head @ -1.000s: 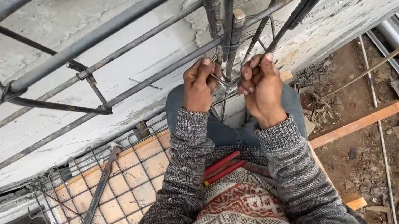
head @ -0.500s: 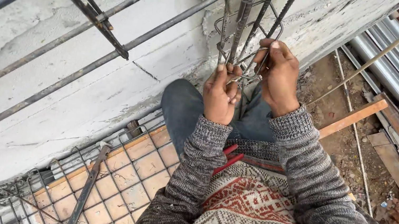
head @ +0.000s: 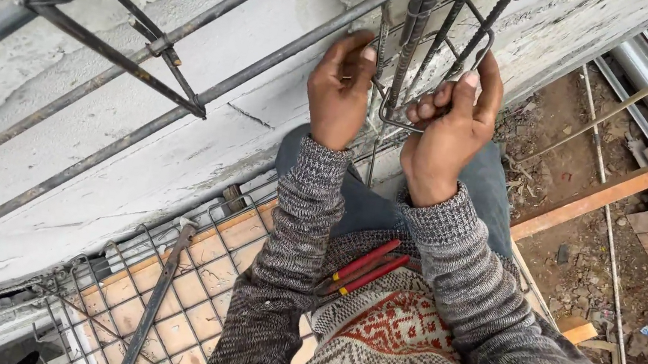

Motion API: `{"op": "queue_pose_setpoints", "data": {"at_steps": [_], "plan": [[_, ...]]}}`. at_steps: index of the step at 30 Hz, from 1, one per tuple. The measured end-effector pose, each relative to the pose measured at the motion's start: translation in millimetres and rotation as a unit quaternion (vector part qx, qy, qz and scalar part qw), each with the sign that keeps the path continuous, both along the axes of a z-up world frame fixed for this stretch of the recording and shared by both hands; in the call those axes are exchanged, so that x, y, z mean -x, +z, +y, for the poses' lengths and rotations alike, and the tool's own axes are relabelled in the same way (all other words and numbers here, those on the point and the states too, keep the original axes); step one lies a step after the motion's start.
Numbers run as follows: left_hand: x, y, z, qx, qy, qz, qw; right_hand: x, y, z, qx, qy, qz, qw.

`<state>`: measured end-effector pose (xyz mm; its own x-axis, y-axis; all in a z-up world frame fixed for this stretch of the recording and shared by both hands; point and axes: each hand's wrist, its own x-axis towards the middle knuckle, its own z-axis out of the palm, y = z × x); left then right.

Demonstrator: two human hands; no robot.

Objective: The person secures a rebar cage by hand, wrapping wire around the intersections of metal rods.

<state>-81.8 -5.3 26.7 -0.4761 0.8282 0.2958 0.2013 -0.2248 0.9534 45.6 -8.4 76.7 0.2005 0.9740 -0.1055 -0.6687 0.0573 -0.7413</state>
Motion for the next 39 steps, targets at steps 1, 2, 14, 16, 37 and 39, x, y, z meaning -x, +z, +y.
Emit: {"op": "queue_pose_setpoints", "data": {"at_steps": [1,2,14,16,37,39], "plan": [[-0.5,1.6,3.4,0.01,0.018,-0.01,1.0,4.7,5.3,-3.6,0.005,-0.007,0.006,1.0],[-3.2,2.2,4.6,0.023,0.034,-0.021,0.999,12.3,8.4,-11.5,0.005,-0.01,0.019,1.0],[1.4,-7.8,16.3,0.074,0.018,-0.179,0.981,-10.6,6.4,-0.3,0.111,0.133,0.173,0.97],[-0.2,-3.3,16.2,0.085,0.021,-0.204,0.975,-15.2,8.6,6.2,0.132,0.155,0.154,0.967],[-25.9,23.4,3.6,0.072,0.077,-0.3,0.948,-28.7,32.9,-2.5,0.127,0.086,0.148,0.977],[-19.8,19.2,11.2,0.07,0.064,-0.311,0.946,-19.8,24.4,-13.0,0.09,0.054,0.16,0.982]]}}
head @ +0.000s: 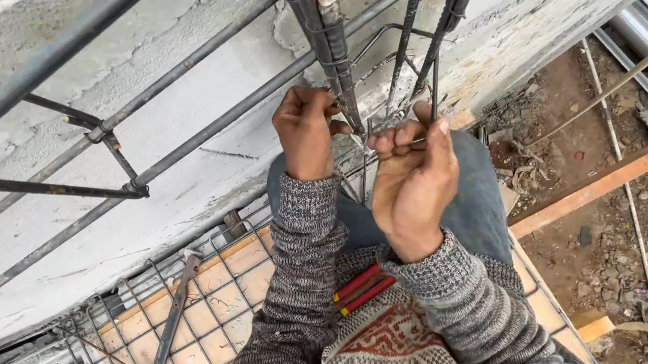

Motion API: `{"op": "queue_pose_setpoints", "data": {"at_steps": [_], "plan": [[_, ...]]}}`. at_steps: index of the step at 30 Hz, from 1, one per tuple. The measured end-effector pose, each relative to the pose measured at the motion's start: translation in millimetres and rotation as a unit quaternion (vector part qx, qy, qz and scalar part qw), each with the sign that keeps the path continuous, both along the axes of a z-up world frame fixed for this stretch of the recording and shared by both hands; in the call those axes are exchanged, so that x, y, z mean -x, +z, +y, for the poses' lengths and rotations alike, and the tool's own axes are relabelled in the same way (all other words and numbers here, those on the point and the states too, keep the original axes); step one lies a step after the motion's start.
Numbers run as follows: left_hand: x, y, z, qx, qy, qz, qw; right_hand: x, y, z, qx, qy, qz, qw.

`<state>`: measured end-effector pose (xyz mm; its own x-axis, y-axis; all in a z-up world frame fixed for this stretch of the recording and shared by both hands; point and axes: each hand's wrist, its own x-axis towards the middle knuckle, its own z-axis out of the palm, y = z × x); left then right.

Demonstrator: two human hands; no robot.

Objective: The person secures a rebar cage by hand, wrapping wire around the intersections of metal rods.

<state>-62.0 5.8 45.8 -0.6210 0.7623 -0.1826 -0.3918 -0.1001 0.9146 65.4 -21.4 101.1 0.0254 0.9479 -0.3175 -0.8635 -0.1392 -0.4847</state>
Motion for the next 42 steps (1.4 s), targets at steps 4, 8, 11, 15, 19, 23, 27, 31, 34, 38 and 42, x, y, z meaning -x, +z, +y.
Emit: {"op": "queue_pose_setpoints", "data": {"at_steps": [4,8,11,15,19,23,27,31,34,38,42], "plan": [[27.6,-7.2,1.0,0.085,-0.116,0.007,0.99,-15.6,-42.3,17.8,0.006,0.027,0.013,1.0],[28.2,-24.6,-4.5,0.097,-0.195,0.157,0.963,-38.1,-48.7,35.2,0.05,0.084,-0.085,0.992],[23.8,-37.3,-2.5,0.073,-0.16,0.198,0.964,-46.0,-22.6,50.5,0.021,0.123,-0.155,0.98],[1.8,-46.9,-9.5,0.019,-0.087,0.094,0.992,-55.5,2.1,63.8,0.033,0.178,-0.225,0.958],[-6.1,-56.2,-12.8,0.013,-0.05,0.081,0.995,-68.4,-2.3,72.3,0.007,0.227,-0.195,0.954],[-24.1,-47.9,-11.2,-0.033,-0.015,0.057,0.998,-79.1,-3.3,83.7,0.06,0.267,-0.175,0.946],[-45.4,-30.9,-37.7,0.022,0.047,0.097,0.994,-83.7,-12.6,97.7,0.04,0.379,-0.146,0.913],[-48.4,-18.1,-35.9,0.036,0.044,0.149,0.987,-81.3,-16.4,95.4,0.049,0.332,-0.163,0.928],[-32.9,-1.9,-39.4,0.054,-0.032,0.139,0.988,-61.3,-14.6,66.2,0.041,0.196,-0.093,0.975],[7.5,-2.8,-25.5,0.1,-0.171,0.092,0.976,-24.2,-19.0,30.8,0.001,-0.017,-0.033,0.999],[19.0,-35.1,-10.6,0.068,-0.128,0.22,0.965,2.2,-36.9,26.1,-0.033,-0.098,0.073,0.992]]}}
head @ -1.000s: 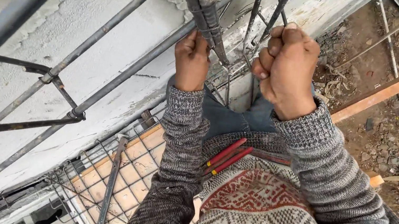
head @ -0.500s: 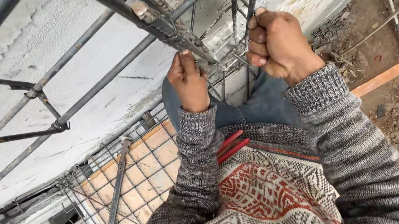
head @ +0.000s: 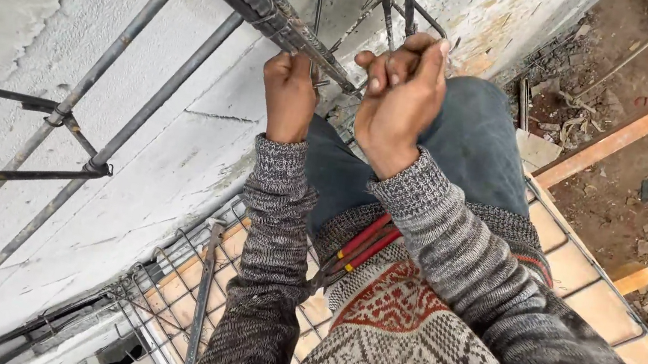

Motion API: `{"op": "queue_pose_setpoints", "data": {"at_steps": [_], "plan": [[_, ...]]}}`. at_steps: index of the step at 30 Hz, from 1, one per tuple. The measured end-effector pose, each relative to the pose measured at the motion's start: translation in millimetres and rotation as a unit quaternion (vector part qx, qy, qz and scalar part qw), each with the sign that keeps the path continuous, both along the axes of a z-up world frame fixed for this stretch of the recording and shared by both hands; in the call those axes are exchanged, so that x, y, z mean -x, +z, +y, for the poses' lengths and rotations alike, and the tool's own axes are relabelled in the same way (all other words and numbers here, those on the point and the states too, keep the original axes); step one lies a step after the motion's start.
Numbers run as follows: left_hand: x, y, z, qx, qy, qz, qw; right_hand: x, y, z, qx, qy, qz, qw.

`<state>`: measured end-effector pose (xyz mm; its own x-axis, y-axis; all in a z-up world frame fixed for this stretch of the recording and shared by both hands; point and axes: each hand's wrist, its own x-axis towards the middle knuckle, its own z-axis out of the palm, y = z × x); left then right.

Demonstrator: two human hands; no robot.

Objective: The person secures a rebar cage by hand, wrapping wire around the intersections of metal rods.

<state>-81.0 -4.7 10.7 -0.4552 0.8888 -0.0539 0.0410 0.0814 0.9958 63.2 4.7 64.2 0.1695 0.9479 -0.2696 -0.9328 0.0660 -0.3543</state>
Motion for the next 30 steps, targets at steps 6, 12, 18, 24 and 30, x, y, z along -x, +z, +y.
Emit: {"op": "queue_pose_setpoints", "data": {"at_steps": [6,12,18,24,30], "plan": [[5.0,-24.9,-3.0,0.0,-0.011,-0.086,0.996,-18.6,-16.7,13.6,0.052,0.054,-0.047,0.996],[6.7,-26.3,-3.8,0.031,-0.02,-0.138,0.99,-34.2,-17.8,24.9,0.097,0.128,-0.076,0.984],[-29.6,-4.7,-12.0,-0.043,0.032,-0.194,0.98,-63.0,-18.3,48.8,0.114,0.243,-0.168,0.949],[-59.6,19.4,-22.9,-0.016,0.1,-0.108,0.989,-77.1,12.0,92.8,0.096,0.414,-0.197,0.884],[-63.3,19.1,-28.8,0.036,0.131,-0.005,0.991,-107.9,36.3,61.7,0.082,0.342,-0.245,0.903]]}}
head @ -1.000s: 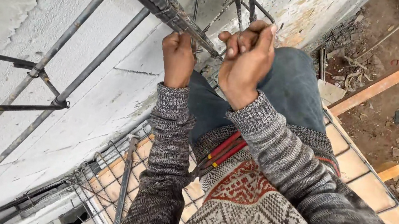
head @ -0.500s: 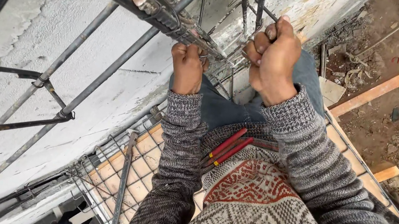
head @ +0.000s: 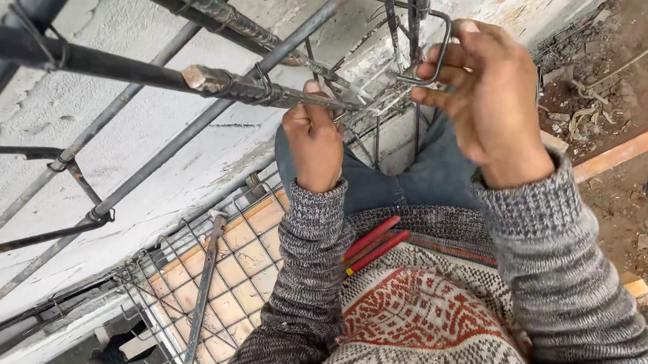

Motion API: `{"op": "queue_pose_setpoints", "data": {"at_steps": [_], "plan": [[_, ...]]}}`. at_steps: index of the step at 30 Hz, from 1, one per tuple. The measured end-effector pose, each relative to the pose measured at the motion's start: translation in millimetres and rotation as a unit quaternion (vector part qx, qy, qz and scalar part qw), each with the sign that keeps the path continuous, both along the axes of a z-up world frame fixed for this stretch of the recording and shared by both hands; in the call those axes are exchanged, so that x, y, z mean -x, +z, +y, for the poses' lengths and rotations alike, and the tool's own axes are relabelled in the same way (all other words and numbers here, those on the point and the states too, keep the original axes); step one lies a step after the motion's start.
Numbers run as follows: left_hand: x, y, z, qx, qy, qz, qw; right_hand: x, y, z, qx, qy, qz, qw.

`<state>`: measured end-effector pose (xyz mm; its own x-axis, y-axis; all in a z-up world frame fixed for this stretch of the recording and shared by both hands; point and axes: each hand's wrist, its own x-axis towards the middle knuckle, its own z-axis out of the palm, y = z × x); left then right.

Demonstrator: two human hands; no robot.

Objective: The person secures a rebar cage by hand, wrapping wire around the intersections of metal rods.

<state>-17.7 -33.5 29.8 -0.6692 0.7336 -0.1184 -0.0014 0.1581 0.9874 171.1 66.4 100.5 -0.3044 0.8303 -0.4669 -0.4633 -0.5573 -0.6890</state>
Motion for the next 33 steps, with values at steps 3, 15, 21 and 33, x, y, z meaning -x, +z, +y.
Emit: {"op": "queue_pose_setpoints", "data": {"at_steps": [3,15,21,33], "plan": [[12.7,-10.2,-0.3,0.011,-0.038,0.064,0.997,12.3,-5.3,-68.6,-0.227,-0.177,-0.16,0.944],[69.9,-12.2,57.5,-0.05,-0.12,0.187,0.974,131.9,-46.0,-104.9,-0.191,-0.064,-0.13,0.971],[75.9,-14.5,53.1,-0.075,-0.139,0.31,0.938,121.2,-55.1,-104.5,-0.285,-0.082,-0.207,0.932],[98.6,-58.7,54.9,-0.011,-0.085,0.228,0.97,81.1,-58.8,-83.6,-0.364,0.013,-0.174,0.915]]}}
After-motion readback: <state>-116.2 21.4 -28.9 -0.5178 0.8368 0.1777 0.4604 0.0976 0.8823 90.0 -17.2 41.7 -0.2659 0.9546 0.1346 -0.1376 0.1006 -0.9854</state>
